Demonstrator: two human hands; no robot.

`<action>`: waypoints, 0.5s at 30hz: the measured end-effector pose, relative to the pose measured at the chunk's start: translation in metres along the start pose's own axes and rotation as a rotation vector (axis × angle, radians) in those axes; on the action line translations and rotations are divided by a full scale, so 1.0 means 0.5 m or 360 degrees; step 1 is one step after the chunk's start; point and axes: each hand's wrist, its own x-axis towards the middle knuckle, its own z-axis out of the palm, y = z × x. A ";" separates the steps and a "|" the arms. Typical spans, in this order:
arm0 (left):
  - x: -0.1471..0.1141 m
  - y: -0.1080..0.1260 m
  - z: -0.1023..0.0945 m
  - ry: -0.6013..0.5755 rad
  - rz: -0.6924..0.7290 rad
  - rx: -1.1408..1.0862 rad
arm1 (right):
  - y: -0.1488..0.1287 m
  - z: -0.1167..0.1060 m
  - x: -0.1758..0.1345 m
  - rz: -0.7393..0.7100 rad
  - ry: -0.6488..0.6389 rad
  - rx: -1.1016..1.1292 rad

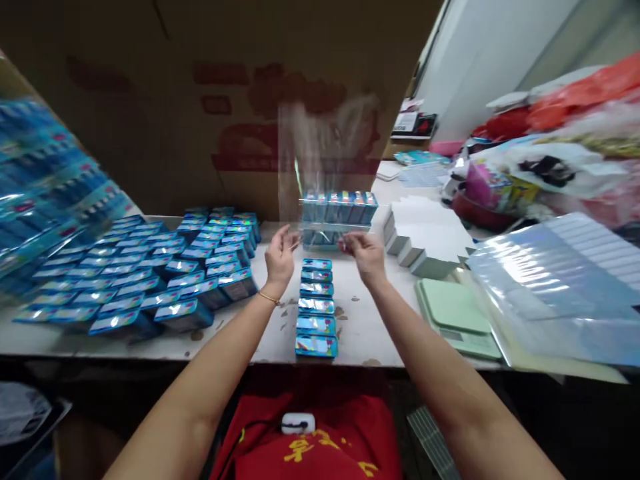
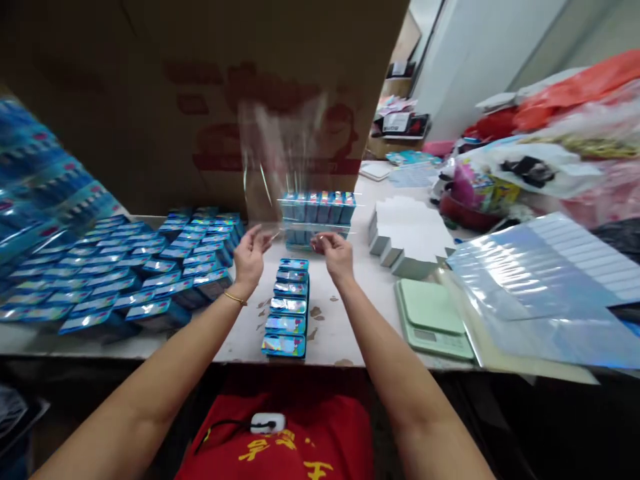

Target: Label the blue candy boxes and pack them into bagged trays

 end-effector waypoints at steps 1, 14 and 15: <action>0.004 -0.043 0.004 -0.0001 -0.0188 0.0034 | 0.046 -0.008 0.010 0.0138 -0.0002 -0.0032; -0.075 -0.218 -0.008 0.0030 -0.0736 0.0594 | 0.252 0.002 -0.076 0.0297 0.0245 -0.0942; -0.085 -0.217 -0.015 0.0059 -0.0753 0.0587 | 0.250 0.011 -0.088 0.0304 0.0286 -0.1003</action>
